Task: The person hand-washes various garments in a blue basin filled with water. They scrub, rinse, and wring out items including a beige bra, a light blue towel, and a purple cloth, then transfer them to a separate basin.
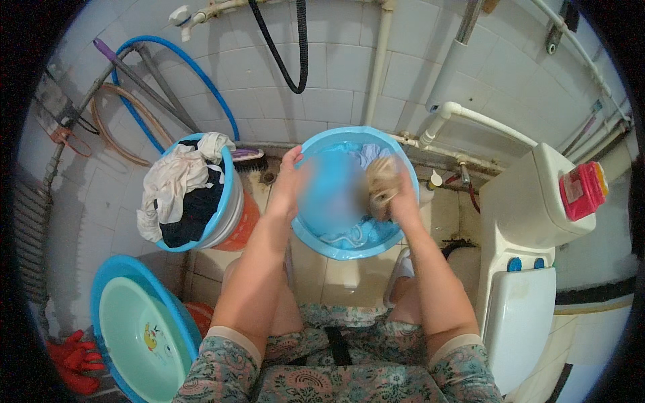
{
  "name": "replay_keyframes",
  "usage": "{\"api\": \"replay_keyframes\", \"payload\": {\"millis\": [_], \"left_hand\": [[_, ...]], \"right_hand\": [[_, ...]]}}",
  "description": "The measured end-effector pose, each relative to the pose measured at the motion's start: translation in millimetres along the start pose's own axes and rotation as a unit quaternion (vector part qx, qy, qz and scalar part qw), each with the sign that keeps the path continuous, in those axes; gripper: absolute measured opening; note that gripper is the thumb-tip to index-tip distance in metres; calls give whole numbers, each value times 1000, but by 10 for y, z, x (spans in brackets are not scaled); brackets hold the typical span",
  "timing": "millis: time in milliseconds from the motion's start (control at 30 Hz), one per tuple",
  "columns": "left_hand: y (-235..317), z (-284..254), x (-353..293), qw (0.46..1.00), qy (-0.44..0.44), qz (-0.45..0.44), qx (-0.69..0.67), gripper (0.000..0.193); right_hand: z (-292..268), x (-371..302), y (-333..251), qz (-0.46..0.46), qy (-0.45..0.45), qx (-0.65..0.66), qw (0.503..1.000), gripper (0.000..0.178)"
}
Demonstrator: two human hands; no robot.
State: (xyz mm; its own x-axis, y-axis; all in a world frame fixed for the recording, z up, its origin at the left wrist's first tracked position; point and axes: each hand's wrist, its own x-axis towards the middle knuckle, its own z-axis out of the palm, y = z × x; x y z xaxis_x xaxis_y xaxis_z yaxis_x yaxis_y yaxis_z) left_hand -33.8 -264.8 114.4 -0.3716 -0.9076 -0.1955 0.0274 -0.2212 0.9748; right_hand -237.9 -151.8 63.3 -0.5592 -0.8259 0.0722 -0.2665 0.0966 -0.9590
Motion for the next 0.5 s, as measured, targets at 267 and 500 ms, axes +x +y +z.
{"api": "replay_keyframes", "payload": {"millis": [267,500], "left_hand": [[67,66,-11,1000,8,12,-16,59],[133,-72,-11,999,-3,-17,-32,54]], "right_hand": [[712,-488,452,-65,-269,-530,802,56],[946,-354,750,-62,-272,-562,779,42]]}}
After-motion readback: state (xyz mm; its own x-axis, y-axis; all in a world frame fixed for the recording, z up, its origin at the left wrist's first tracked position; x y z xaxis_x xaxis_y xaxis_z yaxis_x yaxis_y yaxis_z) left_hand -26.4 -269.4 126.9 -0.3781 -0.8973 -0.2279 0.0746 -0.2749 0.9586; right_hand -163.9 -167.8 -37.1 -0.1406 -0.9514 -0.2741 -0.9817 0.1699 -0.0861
